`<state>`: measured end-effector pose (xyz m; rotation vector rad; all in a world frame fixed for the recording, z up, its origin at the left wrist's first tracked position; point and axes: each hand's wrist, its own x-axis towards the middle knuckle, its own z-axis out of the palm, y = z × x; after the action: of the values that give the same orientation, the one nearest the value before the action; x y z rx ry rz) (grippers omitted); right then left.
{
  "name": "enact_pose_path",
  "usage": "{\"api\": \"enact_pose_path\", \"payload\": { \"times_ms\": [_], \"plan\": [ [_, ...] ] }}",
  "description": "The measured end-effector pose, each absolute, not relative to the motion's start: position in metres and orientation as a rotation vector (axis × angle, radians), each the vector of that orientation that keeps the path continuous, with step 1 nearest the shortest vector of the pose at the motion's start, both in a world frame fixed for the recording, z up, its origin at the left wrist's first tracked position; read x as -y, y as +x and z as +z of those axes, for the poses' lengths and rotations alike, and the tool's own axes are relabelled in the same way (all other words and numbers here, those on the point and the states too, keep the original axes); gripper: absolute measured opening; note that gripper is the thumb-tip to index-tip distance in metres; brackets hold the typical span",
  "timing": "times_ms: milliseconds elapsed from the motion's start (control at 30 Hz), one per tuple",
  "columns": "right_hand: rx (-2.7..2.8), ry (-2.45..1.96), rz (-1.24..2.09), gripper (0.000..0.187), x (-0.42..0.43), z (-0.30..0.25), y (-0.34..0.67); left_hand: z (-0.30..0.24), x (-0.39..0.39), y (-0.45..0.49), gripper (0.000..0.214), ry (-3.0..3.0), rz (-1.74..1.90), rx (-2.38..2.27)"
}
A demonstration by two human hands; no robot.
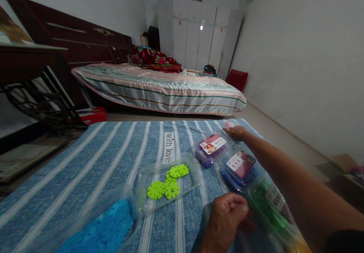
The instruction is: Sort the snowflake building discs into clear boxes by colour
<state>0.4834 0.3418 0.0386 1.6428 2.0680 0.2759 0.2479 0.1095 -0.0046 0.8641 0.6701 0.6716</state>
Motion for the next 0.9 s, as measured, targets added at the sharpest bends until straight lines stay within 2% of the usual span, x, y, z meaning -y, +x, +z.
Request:
{"api": "enact_pose_path", "payload": {
  "times_ms": [167,367,533,700,900],
  "plan": [
    [-2.105,1.629,0.305,0.042,-0.336,0.035,0.488,0.003,-0.11,0.246,0.032,0.852,0.67,-0.67],
    [-2.11,1.699,0.29,0.03,-0.319,0.045,0.505,0.003,-0.111,0.248,0.033,0.885,0.666,-0.695],
    [-2.032,1.922,0.279,0.032,-0.315,0.047,0.509,0.01,-0.109,0.246,0.033,0.877,0.671,-0.713],
    [-2.013,1.975,0.185,0.043,-0.32,0.046,0.498,0.013,-0.109,0.246,0.034,0.864,0.664,-0.721],
    [-1.954,1.974,0.105,0.036,-0.321,0.047,0.492,0.011,-0.109,0.244,0.034,0.87,0.658,-0.723]
  ]
}}
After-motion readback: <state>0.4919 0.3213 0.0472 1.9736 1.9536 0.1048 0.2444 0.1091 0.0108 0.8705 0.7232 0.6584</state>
